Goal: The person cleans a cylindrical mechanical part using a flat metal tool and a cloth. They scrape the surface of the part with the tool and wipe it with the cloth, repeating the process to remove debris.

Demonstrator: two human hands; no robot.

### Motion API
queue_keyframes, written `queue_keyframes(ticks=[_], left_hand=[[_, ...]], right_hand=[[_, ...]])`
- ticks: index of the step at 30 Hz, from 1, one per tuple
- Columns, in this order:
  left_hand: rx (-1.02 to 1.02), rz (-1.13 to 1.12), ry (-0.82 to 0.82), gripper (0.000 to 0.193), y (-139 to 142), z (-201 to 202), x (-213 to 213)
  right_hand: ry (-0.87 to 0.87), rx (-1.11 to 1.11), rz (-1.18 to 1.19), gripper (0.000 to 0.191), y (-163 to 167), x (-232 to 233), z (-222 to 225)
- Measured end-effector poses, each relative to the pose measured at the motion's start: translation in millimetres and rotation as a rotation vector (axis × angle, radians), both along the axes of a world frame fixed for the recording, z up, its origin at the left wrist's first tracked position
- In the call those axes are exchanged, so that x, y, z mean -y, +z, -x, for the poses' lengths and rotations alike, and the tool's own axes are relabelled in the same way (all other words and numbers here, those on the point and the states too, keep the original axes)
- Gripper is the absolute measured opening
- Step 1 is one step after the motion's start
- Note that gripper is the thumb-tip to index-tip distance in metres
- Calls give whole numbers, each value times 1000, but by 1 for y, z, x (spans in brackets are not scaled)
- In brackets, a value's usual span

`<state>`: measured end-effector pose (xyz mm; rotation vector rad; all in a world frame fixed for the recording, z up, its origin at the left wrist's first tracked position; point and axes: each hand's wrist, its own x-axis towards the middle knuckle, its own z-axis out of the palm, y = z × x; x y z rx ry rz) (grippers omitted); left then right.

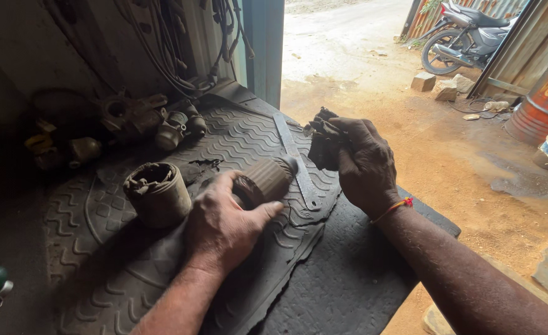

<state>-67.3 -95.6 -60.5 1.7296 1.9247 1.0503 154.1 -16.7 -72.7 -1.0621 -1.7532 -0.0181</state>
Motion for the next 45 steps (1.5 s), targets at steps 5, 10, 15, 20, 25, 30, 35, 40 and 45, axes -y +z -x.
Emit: queue_keyframes(ticks=[5, 10, 15, 20, 25, 30, 35, 40, 45], left_hand=[[-129, 73, -22, 77, -4, -6, 0], [-146, -172, -25, 74, -11, 1, -6], [-3, -123, -29, 70, -13, -1, -11], [-34, -137, -25, 70, -13, -3, -12], [-8, -155, -33, 69, -14, -5, -13], [-26, -150, -39, 70, -13, -7, -15], [-1, -139, -33, 70, -15, -3, -16], [-22, -162, -38, 68, -17, -5, -21], [0, -182, -46, 68, -17, -8, -22]], right_hand=[[30, -14, -6, 32, 0, 0, -3], [49, -139, -18, 29, -3, -4, -8], [-81, -147, 196, 30, -3, -14, -22], [-8, 141, 413, 32, 0, -17, -25], [81, 118, 448, 19, 0, -18, -20], [396, 351, -60, 36, 6, -39, -17], [750, -82, 993, 43, 13, -68, -7], [816, 37, 898, 37, 13, -79, -11], [600, 68, 738, 31, 0, -76, -3]])
